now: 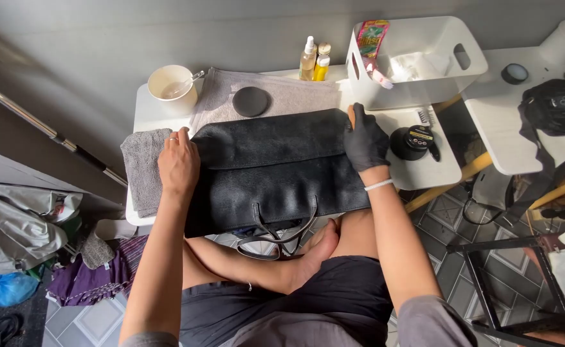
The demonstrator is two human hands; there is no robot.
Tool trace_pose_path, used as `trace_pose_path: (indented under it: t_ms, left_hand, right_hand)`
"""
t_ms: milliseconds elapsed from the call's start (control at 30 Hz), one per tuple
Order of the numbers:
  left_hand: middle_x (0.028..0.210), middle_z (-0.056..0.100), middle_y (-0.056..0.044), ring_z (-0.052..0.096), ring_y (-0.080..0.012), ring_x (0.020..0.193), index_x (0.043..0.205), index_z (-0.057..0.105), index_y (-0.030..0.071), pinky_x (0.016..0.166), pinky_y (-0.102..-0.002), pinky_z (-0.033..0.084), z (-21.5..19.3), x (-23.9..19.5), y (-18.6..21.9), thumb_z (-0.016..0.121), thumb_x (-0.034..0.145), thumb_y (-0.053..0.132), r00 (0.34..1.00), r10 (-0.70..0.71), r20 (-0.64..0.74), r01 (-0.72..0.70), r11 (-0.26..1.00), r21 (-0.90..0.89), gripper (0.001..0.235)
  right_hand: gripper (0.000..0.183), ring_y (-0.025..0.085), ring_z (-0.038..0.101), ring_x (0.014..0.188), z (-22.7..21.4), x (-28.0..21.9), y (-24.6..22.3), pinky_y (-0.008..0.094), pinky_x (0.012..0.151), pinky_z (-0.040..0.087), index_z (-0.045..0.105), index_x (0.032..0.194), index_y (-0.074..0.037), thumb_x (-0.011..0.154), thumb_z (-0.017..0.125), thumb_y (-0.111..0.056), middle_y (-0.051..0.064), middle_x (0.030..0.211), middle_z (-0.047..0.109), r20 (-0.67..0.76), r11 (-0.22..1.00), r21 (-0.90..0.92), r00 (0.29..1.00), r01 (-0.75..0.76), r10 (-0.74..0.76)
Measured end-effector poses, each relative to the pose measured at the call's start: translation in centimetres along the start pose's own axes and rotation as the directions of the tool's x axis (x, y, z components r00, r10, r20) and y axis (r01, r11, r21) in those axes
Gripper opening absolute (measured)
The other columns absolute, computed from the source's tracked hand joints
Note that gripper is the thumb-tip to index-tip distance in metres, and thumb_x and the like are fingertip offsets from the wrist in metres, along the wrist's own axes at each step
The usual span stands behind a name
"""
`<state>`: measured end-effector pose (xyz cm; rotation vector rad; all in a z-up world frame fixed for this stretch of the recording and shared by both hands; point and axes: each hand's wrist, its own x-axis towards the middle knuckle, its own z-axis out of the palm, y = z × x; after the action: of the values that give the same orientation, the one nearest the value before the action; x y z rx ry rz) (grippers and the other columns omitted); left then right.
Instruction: The person cleans a black leather handbag using a wooden brush. They systematically brush the exterior surface of the bag, including the main body and the handles, while holding the bag steady with their other hand.
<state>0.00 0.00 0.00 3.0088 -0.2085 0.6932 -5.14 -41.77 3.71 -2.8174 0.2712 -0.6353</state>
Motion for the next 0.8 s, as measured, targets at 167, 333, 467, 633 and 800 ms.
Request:
trace_pose_path:
  t_ms: [167,333,467,633,800]
  left_hand:
    - [0.096,0.066,-0.008,0.070,-0.0219,0.088,0.119,0.056,0.011,0.066,-0.033,0.062,-3.6,-1.6,0.6,0.045,0.108,0.032,0.989,-0.132,0.066,0.128,0.989,0.070,0.026]
    - [0.089,0.064,-0.008,0.070,-0.0257,0.085,0.095,0.064,0.012,0.061,-0.035,0.060,-3.9,-4.6,1.8,0.049,0.104,0.059,0.957,-0.284,0.052,0.272,0.948,0.167,0.050]
    - [0.106,0.065,-0.027,0.065,-0.0422,0.102,0.098,0.070,-0.003,0.087,-0.045,0.054,-3.6,-4.5,1.7,0.044,0.099,0.079,0.945,-0.265,0.190,0.292,0.947,-0.135,0.086]
    - [0.119,0.058,-0.039,0.056,-0.0534,0.117,0.110,0.060,-0.014,0.107,-0.054,0.041,-2.8,-3.5,0.7,0.074,0.078,0.079,0.882,-0.342,0.324,0.452,0.810,-0.374,0.099]
    - [0.112,0.067,-0.033,0.069,-0.0455,0.106,0.123,0.046,-0.009,0.092,-0.053,0.054,-8.7,-3.4,1.5,0.098,0.071,0.049,0.842,-0.354,0.407,0.538,0.484,-0.690,0.094]
  right_hand:
    - [0.039,0.047,0.069,0.101,-5.6,-7.7,-2.8,0.059,0.080,0.055,0.045,0.144,-0.018,0.108,0.049,-0.032,0.023,0.111,0.068,0.030,0.952,0.263,0.988,-0.154,0.151]
    - [0.050,0.035,0.069,0.105,-0.7,-12.1,-1.4,0.044,0.088,0.053,0.051,0.153,-0.018,0.107,0.061,-0.034,0.012,0.120,0.068,-0.414,0.990,0.144,0.908,0.000,0.060]
    - [0.044,0.030,0.071,0.091,-0.8,-12.2,-1.5,0.039,0.079,0.053,0.059,0.146,-0.014,0.108,0.056,-0.036,0.008,0.109,0.071,-0.537,0.998,0.057,0.844,0.040,-0.003]
    - [0.044,0.030,0.070,0.089,-0.1,-12.5,-1.5,0.040,0.080,0.053,0.061,0.144,-0.014,0.108,0.056,-0.039,0.009,0.107,0.071,-0.604,0.996,0.081,0.796,0.034,0.022]
    - [0.045,0.034,0.070,0.086,-0.2,-12.2,-1.7,0.041,0.079,0.054,0.062,0.141,-0.011,0.107,0.058,-0.040,0.010,0.103,0.070,-0.646,0.991,0.134,0.760,0.028,0.066]
